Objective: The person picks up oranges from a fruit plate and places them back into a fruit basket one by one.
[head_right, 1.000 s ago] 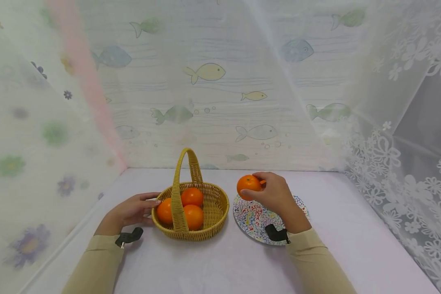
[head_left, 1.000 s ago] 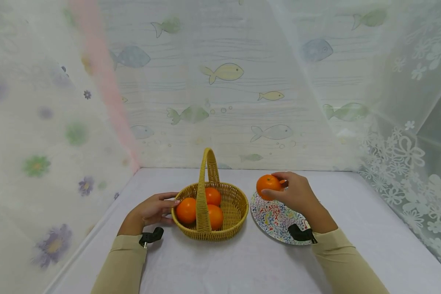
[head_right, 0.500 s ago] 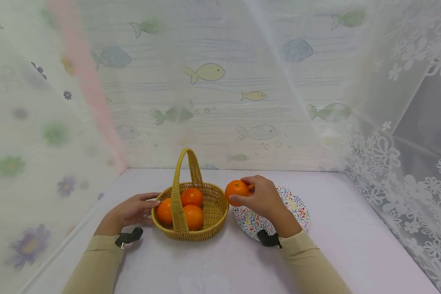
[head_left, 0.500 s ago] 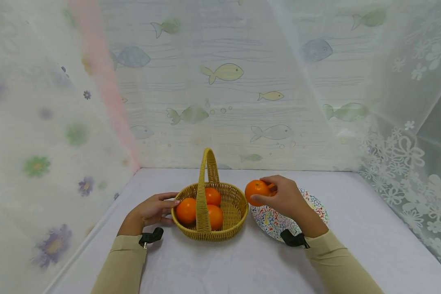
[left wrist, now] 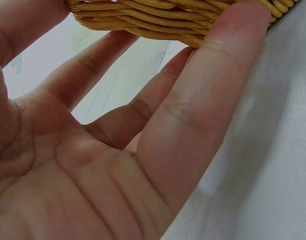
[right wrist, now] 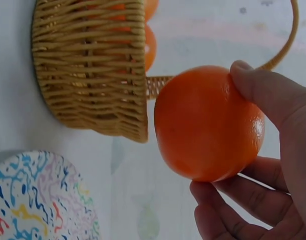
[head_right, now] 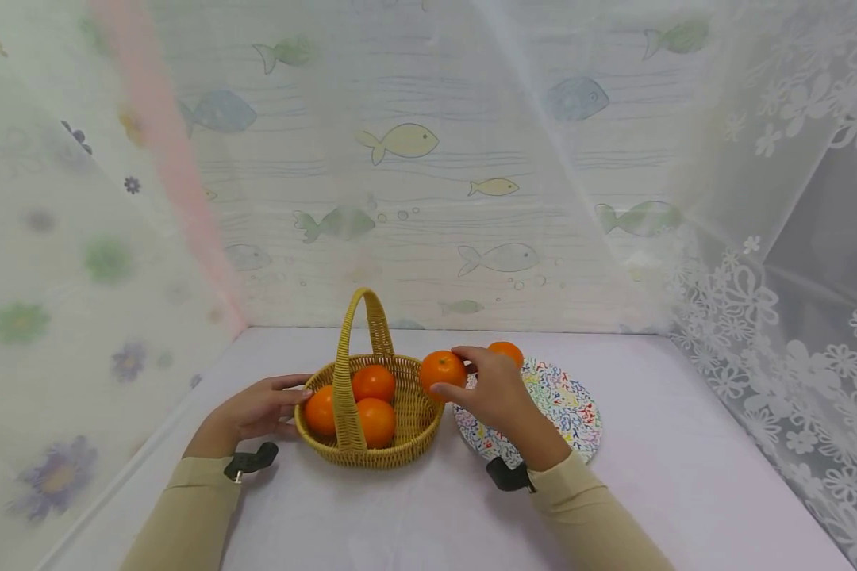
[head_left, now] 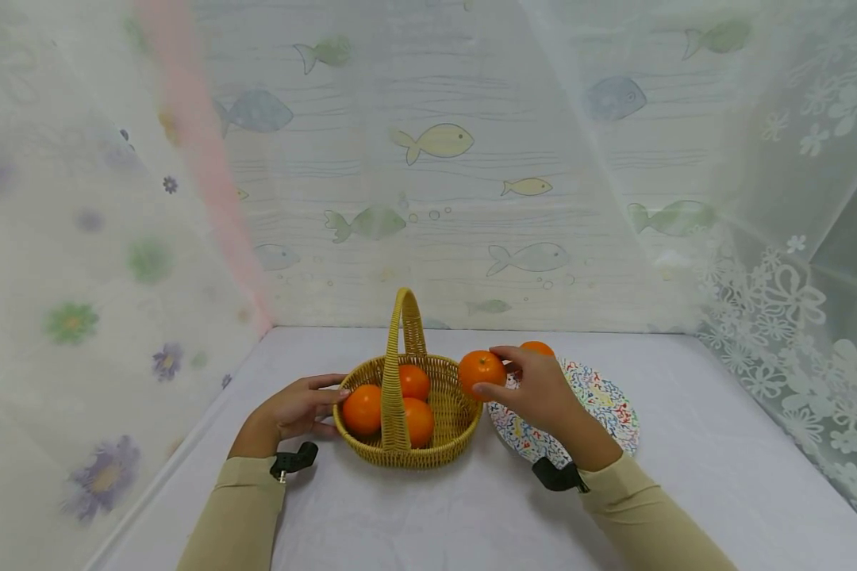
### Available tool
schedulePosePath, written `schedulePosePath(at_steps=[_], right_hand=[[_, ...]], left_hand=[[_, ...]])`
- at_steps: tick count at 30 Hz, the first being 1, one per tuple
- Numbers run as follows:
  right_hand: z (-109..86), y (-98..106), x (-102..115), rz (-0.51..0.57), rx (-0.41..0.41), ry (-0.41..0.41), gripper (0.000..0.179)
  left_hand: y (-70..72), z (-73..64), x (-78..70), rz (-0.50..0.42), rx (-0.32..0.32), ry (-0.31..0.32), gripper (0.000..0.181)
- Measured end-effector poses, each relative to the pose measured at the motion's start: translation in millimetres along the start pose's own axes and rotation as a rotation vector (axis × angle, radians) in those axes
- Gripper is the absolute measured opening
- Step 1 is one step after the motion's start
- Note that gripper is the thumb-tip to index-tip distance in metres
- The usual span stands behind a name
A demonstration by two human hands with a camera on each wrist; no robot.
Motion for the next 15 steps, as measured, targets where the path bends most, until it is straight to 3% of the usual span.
schedulePosePath(at_steps=[15], right_hand=[[-3.8,-18.7,18.9,-0.022,0.002,0.089,0.063]], left_hand=[[1.7,2.7,0.9,0.001,0.000,-0.004,0.061]])
Point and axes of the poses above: each hand's wrist, its own z-axis towards the middle knuckle, its own y-axis out of the back of the hand, x = y × z, the point moved 8 cm from there along z, towards the middle knuckle, and after that the axes turned 1 degree about z, right-handed, at the moved point
